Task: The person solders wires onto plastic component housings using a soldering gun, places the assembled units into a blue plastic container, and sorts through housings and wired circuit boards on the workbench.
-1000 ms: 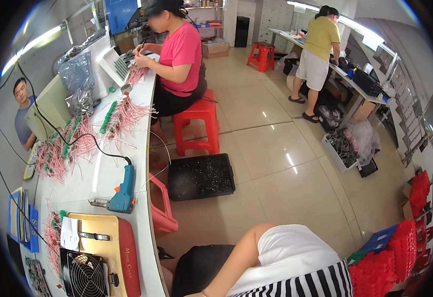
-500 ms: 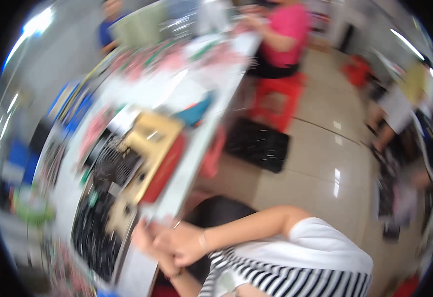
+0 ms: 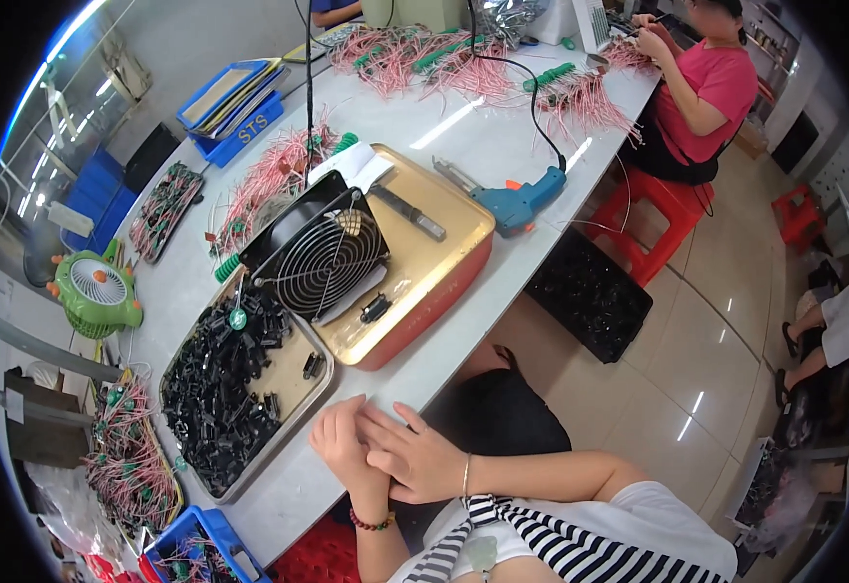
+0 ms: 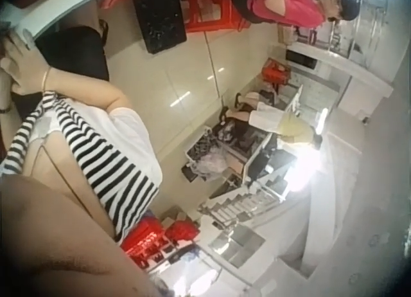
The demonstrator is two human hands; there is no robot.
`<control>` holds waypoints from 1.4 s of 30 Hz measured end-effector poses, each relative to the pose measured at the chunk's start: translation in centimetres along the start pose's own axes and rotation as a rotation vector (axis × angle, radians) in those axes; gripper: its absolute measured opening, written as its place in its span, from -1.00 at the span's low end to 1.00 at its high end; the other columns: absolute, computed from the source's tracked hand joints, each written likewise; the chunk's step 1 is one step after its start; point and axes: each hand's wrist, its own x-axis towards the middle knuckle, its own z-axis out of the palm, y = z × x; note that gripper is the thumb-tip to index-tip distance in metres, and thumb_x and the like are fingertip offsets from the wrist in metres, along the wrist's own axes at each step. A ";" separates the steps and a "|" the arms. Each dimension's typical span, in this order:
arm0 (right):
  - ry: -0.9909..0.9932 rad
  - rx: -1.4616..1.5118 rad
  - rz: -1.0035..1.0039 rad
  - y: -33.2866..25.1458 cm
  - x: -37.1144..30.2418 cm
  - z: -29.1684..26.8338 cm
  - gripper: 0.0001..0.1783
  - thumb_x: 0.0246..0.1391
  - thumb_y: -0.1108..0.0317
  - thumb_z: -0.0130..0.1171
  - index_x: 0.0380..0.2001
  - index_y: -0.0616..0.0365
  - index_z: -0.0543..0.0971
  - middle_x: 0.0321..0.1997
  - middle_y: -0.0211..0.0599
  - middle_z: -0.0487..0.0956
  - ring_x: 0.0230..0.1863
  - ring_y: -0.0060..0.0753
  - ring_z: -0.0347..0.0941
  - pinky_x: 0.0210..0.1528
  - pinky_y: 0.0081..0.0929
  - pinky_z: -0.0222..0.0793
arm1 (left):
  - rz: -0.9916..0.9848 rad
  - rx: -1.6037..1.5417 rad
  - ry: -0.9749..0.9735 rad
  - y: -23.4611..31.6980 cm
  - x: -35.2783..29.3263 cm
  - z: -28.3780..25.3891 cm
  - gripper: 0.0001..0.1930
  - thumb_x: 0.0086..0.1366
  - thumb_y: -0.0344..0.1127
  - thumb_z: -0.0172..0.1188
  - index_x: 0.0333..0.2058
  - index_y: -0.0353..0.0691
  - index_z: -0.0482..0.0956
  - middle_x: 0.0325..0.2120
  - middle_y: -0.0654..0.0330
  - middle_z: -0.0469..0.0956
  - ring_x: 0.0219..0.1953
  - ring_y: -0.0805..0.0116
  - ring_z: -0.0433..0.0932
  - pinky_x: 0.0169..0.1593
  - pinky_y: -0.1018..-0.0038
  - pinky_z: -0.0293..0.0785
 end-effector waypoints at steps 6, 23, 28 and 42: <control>0.008 0.001 0.008 0.1 0.1 0.2 -0.45 -0.12 0.25 0.28 -0.14 0.02 0.19 0.28 0.15 0.21 0.37 0.10 0.07 0.28 0.11 -0.09 | -0.044 -0.047 -0.038 0.1 0.2 -0.3 -0.69 0.04 -0.20 0.07 -0.26 -0.21 0.56 -0.31 0.13 0.54 -0.13 0.11 0.45 0.02 0.25 0.20; 0.485 0.108 0.747 16.6 -10.2 -7.3 -0.86 -0.08 0.51 0.02 -0.37 0.26 0.46 -0.34 -0.08 0.46 -0.29 -0.12 0.38 -0.20 -0.25 0.29 | 0.065 -0.120 -0.052 0.4 1.5 -0.3 -0.79 -0.07 -0.52 0.26 -0.38 -0.16 0.56 -0.40 0.25 0.54 -0.25 0.24 0.50 -0.09 0.33 0.27; 0.685 0.302 0.957 24.7 -7.8 -13.7 -0.85 0.10 0.49 -0.08 -0.26 0.29 0.38 -0.17 -0.20 0.46 -0.09 -0.26 0.37 0.00 -0.33 0.28 | 0.011 -0.098 -0.041 0.2 1.4 -0.5 -0.79 -0.08 -0.52 0.27 -0.40 -0.16 0.57 -0.40 0.27 0.53 -0.25 0.26 0.50 -0.10 0.34 0.28; 0.026 -0.736 0.244 20.8 4.4 -26.6 -0.26 -0.36 0.62 -0.05 0.09 0.15 0.37 -0.06 -0.08 0.44 0.01 -0.04 0.36 0.24 -0.08 0.07 | 0.236 -0.039 0.043 -1.6 5.8 -7.1 -0.72 -0.16 -0.56 0.27 -0.37 -0.18 0.59 -0.41 0.24 0.54 -0.29 0.20 0.51 -0.16 0.32 0.34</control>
